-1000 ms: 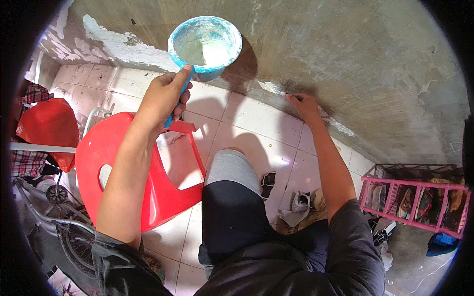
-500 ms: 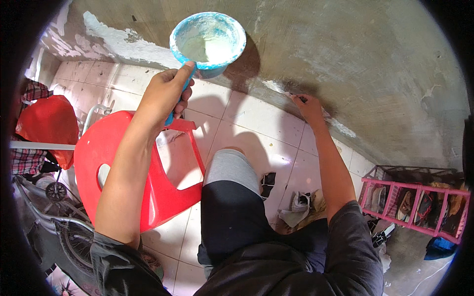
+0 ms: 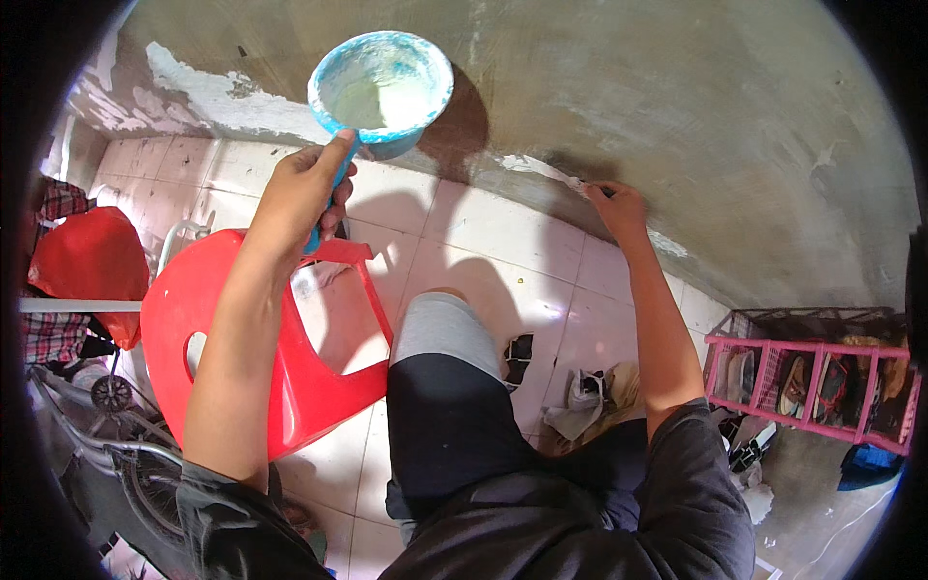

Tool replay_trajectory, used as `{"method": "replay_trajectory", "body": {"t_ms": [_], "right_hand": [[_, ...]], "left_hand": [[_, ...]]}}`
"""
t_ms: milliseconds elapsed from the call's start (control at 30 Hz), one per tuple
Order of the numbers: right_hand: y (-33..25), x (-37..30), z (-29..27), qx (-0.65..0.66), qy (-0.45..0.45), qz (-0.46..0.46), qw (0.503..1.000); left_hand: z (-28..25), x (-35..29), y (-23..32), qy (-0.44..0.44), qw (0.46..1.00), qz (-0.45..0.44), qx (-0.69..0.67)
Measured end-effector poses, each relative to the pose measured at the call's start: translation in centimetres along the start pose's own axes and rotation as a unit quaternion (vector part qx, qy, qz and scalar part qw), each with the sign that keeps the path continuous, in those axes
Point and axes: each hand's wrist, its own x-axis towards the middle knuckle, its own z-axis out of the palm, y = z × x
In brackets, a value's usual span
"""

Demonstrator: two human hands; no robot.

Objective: The person mixes a white substance in a small bucket and then uses a small spatula to apply the plaster to a wall.

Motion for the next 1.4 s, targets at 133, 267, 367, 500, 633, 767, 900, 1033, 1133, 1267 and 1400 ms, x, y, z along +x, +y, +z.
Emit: {"method": "replay_trajectory", "body": {"t_ms": [133, 267, 367, 500, 633, 767, 900, 1033, 1133, 1267, 1400], "right_hand": [[-1.5, -1.2, -1.2, 0.007, -0.018, -0.014, 1.0], [-0.8, -2.4, -0.2, -0.053, -0.069, -0.152, 0.985], [1.1, -2.3, 0.9, -0.175, -0.03, -0.283, 0.943], [2.6, -0.7, 1.0, -0.196, -0.015, -0.293, 0.936], [2.3, 0.4, 1.4, -0.227, 0.023, -0.284, 0.931], [2.4, 0.4, 1.2, -0.264, 0.064, -0.25, 0.929], [2.9, -1.6, -2.0, -0.252, 0.059, -0.251, 0.933], [3.7, -2.9, -1.7, -0.225, 0.047, -0.295, 0.927], [2.0, -2.6, 0.8, -0.224, 0.007, -0.239, 0.945], [2.1, -1.8, 0.9, -0.247, 0.069, -0.194, 0.947], [3.4, -3.3, -2.8, -0.169, 0.002, -0.169, 0.971]], "left_hand": [[0.1, -0.5, 0.4, 0.006, 1.0, -0.01, 0.003], [0.1, -0.6, 0.3, -0.003, 1.0, -0.007, 0.0], [0.1, -0.7, 0.4, -0.007, 1.0, -0.005, -0.006], [0.2, -0.6, 0.3, -0.004, 1.0, 0.001, 0.003], [-0.1, -0.5, 0.0, -0.004, 1.0, -0.001, 0.002], [-0.3, -1.0, 0.3, -0.007, 1.0, -0.009, 0.009], [-0.2, -0.8, -0.1, -0.008, 1.0, -0.001, 0.003], [0.3, -0.5, 0.1, -0.012, 1.0, 0.006, -0.003], [-0.1, -0.7, 0.1, -0.007, 1.0, 0.0, 0.004], [-0.3, -0.7, -0.2, -0.008, 1.0, -0.002, 0.003], [-0.3, -0.9, -0.1, -0.001, 1.0, 0.001, -0.003]]}}
